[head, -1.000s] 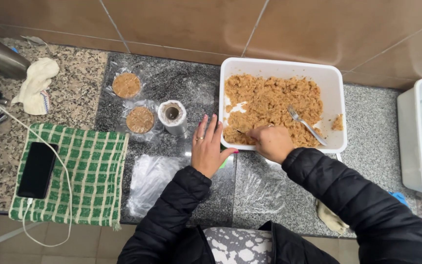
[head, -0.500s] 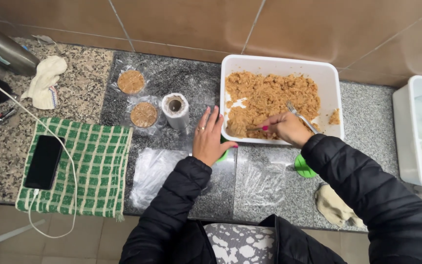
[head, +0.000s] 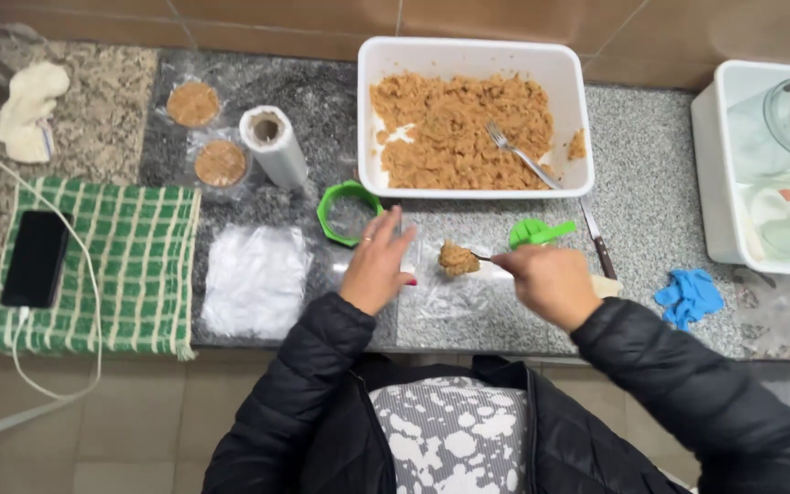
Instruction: Preparing and shaping meat patties using plastic film and a mold on a kitchen counter.
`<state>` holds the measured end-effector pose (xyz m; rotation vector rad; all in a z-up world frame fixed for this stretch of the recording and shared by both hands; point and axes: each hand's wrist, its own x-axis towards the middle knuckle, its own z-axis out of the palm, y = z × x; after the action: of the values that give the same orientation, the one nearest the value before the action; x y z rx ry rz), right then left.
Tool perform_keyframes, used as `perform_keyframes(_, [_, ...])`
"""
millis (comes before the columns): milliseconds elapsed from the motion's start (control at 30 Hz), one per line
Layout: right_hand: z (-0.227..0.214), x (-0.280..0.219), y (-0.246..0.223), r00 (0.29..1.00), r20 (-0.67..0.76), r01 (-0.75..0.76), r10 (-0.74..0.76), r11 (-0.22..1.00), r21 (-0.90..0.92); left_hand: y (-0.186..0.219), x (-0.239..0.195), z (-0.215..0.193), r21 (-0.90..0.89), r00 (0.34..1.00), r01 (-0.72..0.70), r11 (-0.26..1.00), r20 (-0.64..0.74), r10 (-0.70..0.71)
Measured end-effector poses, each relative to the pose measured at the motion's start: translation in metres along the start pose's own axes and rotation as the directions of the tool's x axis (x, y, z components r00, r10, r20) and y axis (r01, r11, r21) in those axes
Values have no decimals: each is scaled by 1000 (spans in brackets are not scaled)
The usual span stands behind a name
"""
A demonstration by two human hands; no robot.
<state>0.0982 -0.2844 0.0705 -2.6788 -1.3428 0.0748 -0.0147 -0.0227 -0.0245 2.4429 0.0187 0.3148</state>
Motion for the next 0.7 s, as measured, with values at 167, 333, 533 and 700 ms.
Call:
perform_keyframes(167, [40,-28,2,954,-59,272,-295,928,-254,35,-13,58,19,997,-56,998,-46,57])
perform_keyframes(333, [49,-33,-1,907,-52,368,-419,845,-388,43,-27,96,131,993,-25,991,-114,40])
perform_keyframes(533, [61,-34,2,960,-79,240,-268,936,-257,44,-40,105,251,964,-55,966,-238,117])
perform_keyframes(700, [46,-32,3,992,-121,21,-35,993,-115,44,-41,109,316,954,-42,948,-269,132])
